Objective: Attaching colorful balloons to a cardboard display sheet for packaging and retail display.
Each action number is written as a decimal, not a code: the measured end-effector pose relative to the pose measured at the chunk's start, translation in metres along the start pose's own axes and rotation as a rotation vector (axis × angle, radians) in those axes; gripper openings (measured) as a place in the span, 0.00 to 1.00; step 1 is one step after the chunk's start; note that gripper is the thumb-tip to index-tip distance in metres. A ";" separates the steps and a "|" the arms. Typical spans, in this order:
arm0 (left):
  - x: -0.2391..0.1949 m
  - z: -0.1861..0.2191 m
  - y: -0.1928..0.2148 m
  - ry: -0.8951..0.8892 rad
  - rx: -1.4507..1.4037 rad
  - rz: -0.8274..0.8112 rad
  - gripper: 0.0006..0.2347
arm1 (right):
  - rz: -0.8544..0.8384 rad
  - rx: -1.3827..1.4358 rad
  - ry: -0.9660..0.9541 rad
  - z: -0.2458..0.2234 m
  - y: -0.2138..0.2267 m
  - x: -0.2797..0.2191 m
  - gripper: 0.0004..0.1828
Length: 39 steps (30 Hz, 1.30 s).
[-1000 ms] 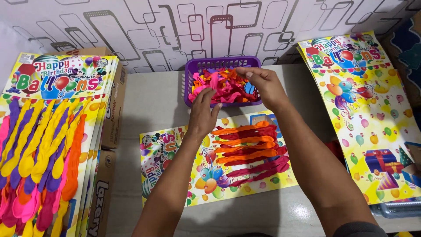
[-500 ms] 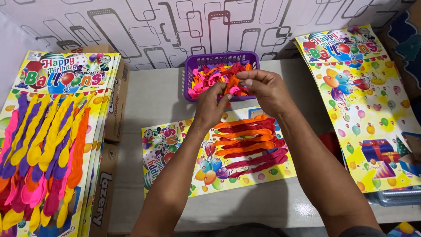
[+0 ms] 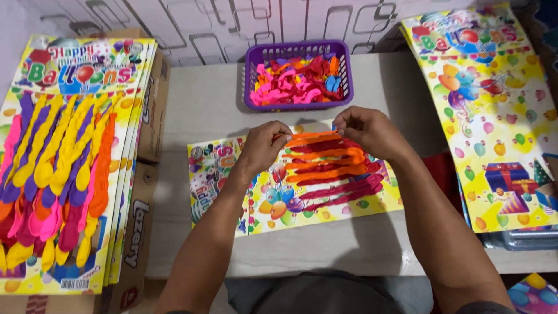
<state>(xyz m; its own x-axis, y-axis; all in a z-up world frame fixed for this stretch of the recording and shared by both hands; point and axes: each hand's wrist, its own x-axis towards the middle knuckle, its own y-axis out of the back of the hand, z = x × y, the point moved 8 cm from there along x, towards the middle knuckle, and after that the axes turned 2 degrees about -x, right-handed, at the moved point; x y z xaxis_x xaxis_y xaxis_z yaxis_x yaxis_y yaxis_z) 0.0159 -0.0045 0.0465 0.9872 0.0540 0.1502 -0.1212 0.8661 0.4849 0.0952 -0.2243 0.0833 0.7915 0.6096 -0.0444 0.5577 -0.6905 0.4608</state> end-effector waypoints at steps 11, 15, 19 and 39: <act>-0.037 -0.042 -0.029 0.180 -0.044 -0.086 0.05 | 0.109 -0.103 -0.124 0.063 0.017 -0.030 0.11; -0.044 -0.053 -0.044 0.228 -0.087 -0.126 0.06 | 0.173 0.604 -0.121 0.118 0.010 -0.028 0.05; -0.049 -0.058 -0.051 0.251 -0.096 -0.125 0.06 | 0.173 0.961 -0.066 0.150 -0.008 -0.028 0.06; -0.034 -0.082 -0.001 0.269 0.629 -0.025 0.17 | -0.043 0.314 0.152 0.023 -0.049 -0.033 0.12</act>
<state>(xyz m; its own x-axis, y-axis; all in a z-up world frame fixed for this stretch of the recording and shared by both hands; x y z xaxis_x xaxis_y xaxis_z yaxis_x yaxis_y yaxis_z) -0.0092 0.0329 -0.0296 0.9721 0.2299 -0.0476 -0.0550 0.4200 0.9058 0.0479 -0.2193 0.0421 0.7323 0.6756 0.0852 0.6583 -0.7344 0.1649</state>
